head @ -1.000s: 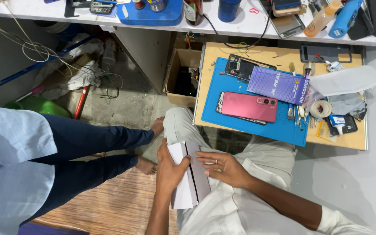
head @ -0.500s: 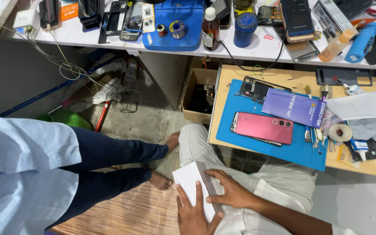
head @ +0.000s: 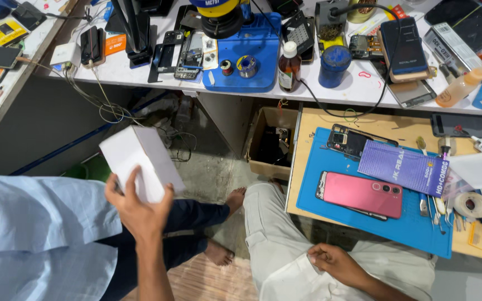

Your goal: The person works on a smartphone with an orange case, using a white tool to pry at the edges. They then handle a disassembled phone on a blue mat, picking up small components and a white phone back cover. Finally, they open a box to retrieve a pink smartphone and use a prying tool on its back.

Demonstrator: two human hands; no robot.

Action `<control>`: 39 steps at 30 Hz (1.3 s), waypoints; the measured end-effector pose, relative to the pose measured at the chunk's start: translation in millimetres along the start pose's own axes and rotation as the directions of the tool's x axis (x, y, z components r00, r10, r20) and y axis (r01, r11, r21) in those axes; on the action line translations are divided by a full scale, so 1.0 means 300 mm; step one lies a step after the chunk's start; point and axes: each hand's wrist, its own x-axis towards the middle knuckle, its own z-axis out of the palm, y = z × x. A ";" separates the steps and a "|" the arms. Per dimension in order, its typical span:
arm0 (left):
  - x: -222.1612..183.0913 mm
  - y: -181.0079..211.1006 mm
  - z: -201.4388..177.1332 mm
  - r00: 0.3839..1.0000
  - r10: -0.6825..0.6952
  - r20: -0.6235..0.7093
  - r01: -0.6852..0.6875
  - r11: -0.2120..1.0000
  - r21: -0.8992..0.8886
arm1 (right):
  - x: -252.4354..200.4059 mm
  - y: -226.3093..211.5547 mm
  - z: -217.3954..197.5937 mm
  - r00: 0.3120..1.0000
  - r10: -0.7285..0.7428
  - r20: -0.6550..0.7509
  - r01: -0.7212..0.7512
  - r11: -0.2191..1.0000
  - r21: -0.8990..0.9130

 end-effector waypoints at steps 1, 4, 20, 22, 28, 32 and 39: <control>0.122 -0.045 0.039 0.999 0.011 -0.031 -0.010 1.000 0.008 | 0.013 0.033 -0.020 1.000 0.019 -0.007 -0.018 0.995 0.100; 0.494 -0.169 0.164 0.997 0.044 -0.068 -0.040 0.998 0.054 | 0.053 0.081 -0.038 0.988 0.153 -0.011 -0.146 0.957 0.251; 1.352 -0.501 0.754 0.964 0.102 0.245 -0.146 0.974 0.171 | 0.363 -0.308 -0.086 0.972 0.198 -0.129 -0.195 0.980 0.035; 1.281 -0.503 0.737 0.945 0.327 -0.029 -0.316 0.929 0.192 | 0.357 -0.275 -0.056 0.984 0.162 -0.079 -0.161 0.987 0.017; 0.705 -0.210 0.587 0.927 0.008 -0.376 -0.244 0.774 -0.584 | 0.043 -0.096 0.044 0.997 0.045 0.071 -0.052 0.994 0.100; 0.150 0.093 0.515 0.975 -0.003 -0.222 -0.101 0.885 -0.455 | -0.113 -0.278 -0.022 0.981 -0.099 0.168 0.116 0.989 -0.094; -0.409 0.445 0.526 0.987 0.025 0.161 0.129 0.480 -0.868 | -0.368 -0.626 -0.285 0.825 -0.488 -0.283 0.280 0.790 -0.546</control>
